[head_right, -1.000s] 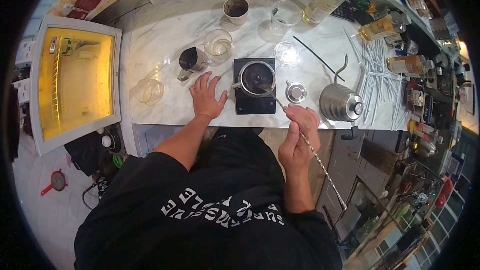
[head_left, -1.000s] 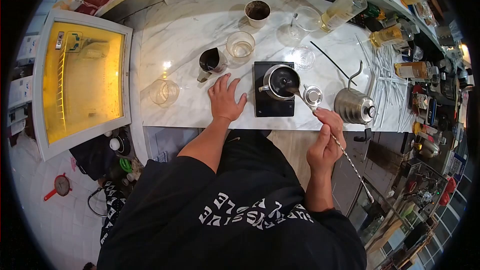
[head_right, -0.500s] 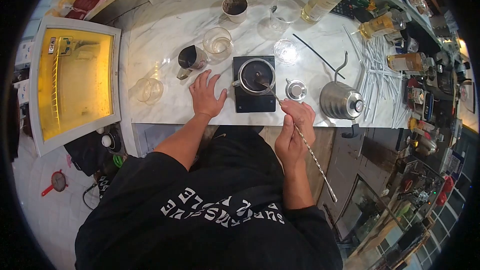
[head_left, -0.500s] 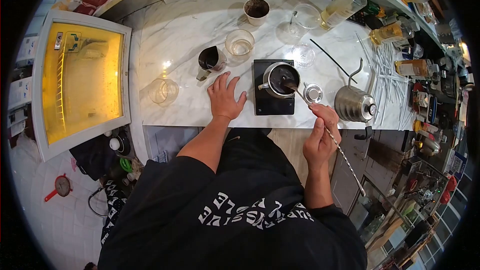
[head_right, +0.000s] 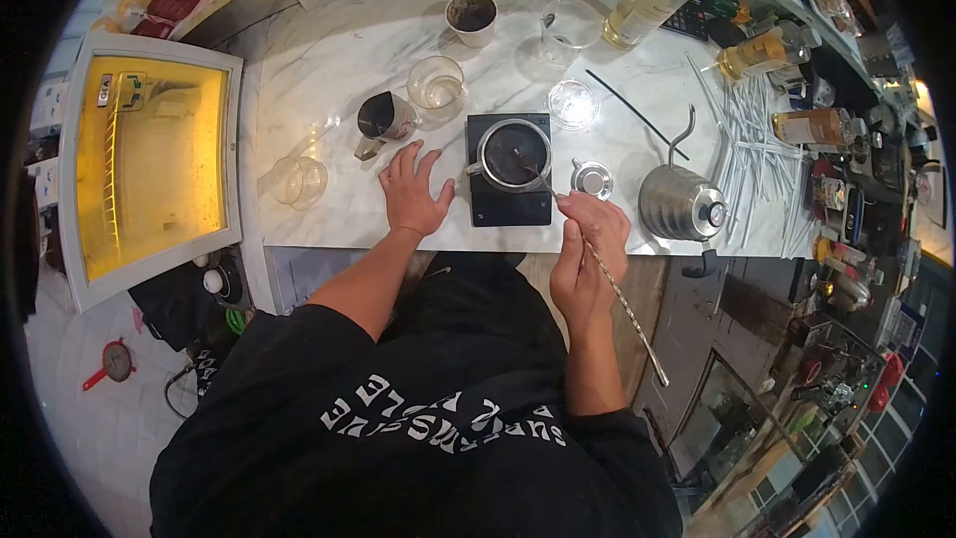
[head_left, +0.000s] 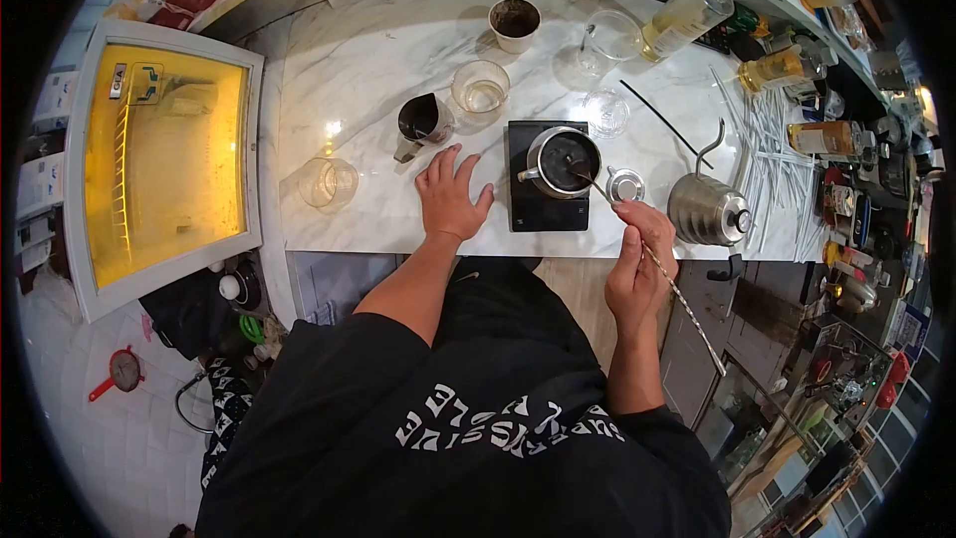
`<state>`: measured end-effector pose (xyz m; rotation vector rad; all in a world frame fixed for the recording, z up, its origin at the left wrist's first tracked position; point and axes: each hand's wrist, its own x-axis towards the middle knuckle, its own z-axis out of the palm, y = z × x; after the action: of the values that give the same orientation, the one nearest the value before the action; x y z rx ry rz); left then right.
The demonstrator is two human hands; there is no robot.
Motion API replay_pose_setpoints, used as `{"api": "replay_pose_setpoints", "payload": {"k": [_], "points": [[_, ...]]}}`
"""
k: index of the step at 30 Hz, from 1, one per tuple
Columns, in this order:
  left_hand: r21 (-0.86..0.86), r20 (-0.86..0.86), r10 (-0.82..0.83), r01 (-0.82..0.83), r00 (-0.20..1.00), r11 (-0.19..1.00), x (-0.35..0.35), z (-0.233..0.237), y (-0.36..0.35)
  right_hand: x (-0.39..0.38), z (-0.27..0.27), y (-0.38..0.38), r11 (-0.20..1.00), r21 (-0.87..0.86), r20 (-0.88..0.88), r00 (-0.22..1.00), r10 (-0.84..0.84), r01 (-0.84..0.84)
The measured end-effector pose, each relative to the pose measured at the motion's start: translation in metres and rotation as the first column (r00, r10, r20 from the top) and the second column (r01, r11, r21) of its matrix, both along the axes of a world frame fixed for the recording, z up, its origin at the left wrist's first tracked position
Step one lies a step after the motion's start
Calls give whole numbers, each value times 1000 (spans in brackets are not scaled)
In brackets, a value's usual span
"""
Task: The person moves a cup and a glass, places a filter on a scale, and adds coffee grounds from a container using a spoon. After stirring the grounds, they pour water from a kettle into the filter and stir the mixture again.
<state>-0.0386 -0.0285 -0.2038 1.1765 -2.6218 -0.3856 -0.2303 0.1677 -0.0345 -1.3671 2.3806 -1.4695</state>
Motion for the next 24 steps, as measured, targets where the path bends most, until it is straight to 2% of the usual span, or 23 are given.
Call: {"api": "replay_pose_setpoints", "payload": {"k": [3, 15, 24], "points": [[8, 8, -1, 1, 1000, 1000, -1, 0, 1, 0, 2, 0, 1000, 7, 8, 1000, -3, 3], [10, -1, -2, 2, 1000, 1000, 0, 1, 1, 1, 13, 2, 989, -138, 96, 995, -38, 51], [1, -12, -9, 9, 1000, 1000, 0, 1, 0, -2, 10, 2, 998, -55, 29, 1000, 4, -2]]}}
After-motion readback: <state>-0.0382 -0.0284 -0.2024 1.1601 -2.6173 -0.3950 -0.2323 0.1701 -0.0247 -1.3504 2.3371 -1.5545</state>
